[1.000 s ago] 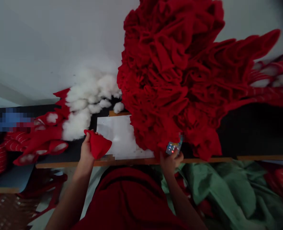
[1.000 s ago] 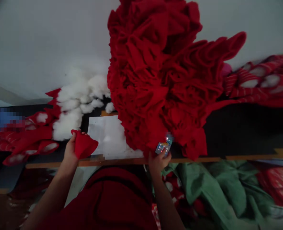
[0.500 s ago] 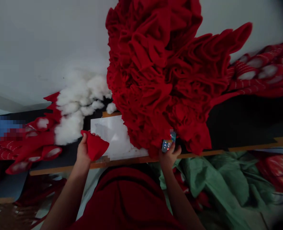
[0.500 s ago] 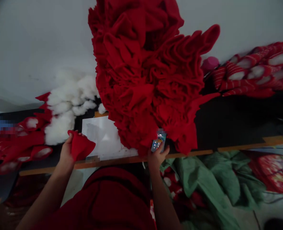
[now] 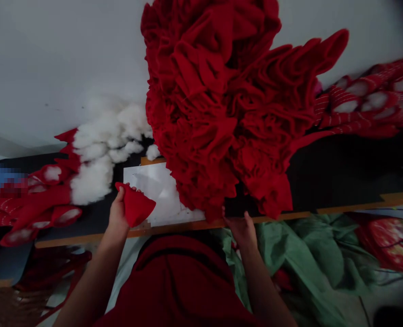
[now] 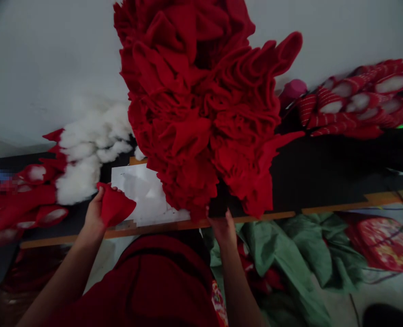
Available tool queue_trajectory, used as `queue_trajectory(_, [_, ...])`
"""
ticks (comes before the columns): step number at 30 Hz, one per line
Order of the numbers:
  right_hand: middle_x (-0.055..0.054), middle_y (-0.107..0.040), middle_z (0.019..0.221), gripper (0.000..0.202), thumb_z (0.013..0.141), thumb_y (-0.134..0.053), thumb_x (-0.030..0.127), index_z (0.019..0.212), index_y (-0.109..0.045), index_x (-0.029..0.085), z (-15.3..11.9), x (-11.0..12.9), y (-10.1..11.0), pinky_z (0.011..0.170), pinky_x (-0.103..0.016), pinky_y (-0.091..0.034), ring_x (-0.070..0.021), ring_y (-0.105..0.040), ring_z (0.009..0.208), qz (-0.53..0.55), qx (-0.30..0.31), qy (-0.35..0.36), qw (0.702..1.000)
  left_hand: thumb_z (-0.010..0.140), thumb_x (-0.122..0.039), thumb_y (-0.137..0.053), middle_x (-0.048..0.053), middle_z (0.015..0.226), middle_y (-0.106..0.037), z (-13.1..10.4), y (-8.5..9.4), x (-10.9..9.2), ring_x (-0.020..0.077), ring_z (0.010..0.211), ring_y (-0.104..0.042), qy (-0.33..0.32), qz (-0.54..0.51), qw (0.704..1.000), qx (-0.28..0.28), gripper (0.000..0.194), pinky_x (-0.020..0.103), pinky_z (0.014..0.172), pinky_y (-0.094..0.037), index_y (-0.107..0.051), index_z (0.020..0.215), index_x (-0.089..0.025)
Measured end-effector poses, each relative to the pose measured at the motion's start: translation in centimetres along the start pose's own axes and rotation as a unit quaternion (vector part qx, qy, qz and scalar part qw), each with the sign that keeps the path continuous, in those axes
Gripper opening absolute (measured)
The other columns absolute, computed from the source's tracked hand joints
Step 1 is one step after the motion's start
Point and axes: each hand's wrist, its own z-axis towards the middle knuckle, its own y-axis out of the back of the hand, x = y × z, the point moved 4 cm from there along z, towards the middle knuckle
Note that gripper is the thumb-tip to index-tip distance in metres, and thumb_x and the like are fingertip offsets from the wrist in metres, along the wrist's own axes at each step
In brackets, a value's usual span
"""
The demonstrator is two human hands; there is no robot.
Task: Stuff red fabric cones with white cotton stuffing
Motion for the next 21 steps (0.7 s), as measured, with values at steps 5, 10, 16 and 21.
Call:
queue_trajectory(5, [-0.004,-0.064,0.105,0.036,0.072,-0.054,0.043,0.102,-0.059,0.024,0.8,-0.4,0.4,0.091,-0.047,-0.042,-0.0227,-0.057,0.102,0.071,-0.025,-0.026,0.997,0.086,-0.03,-0.041,0.001,0.066,-0.06,-0.5,-0.2,0.0,0.0139,0.062,-0.059,-0.002,0.005,1.0,-0.011,0.022,0.03,0.064,-0.049,-0.058,0.08,-0.018])
queue_trajectory(10, [-0.005,-0.064,0.105,0.035,0.073,-0.05,0.041,0.101,-0.059,0.023,0.7,-1.1,1.9,0.094,-0.053,-0.036,-0.0241,-0.054,0.106,0.112,-0.056,-0.039,0.991,0.086,-0.03,-0.042,0.0,0.064,-0.059,-0.6,-0.4,0.0,0.0134,0.061,-0.058,-0.002,-0.001,1.0,-0.004,0.021,0.03,0.065,-0.049,-0.057,0.08,-0.018])
queue_trajectory(16, [-0.009,-0.063,0.1,0.034,0.073,-0.037,0.035,0.095,-0.058,0.02,1.8,-2.3,2.7,0.087,-0.052,-0.041,-0.024,-0.055,0.103,0.116,-0.106,-0.104,0.982,0.086,-0.03,-0.042,0.001,0.066,-0.059,-0.2,-0.3,0.1,0.014,0.062,-0.058,-0.007,0.003,1.0,0.008,0.02,0.031,0.066,-0.049,-0.057,0.081,-0.018])
queue_trajectory(21, [-0.009,-0.064,0.093,0.035,0.078,-0.03,0.04,0.09,-0.056,0.02,1.9,-2.0,2.4,0.082,-0.052,-0.044,-0.0238,-0.057,0.097,0.109,-0.154,-0.15,0.97,0.086,-0.031,-0.04,0.001,0.066,-0.059,-0.2,-0.4,0.2,0.0143,0.062,-0.058,-0.002,0.004,1.0,0.019,0.022,0.032,0.068,-0.049,-0.058,0.081,-0.018])
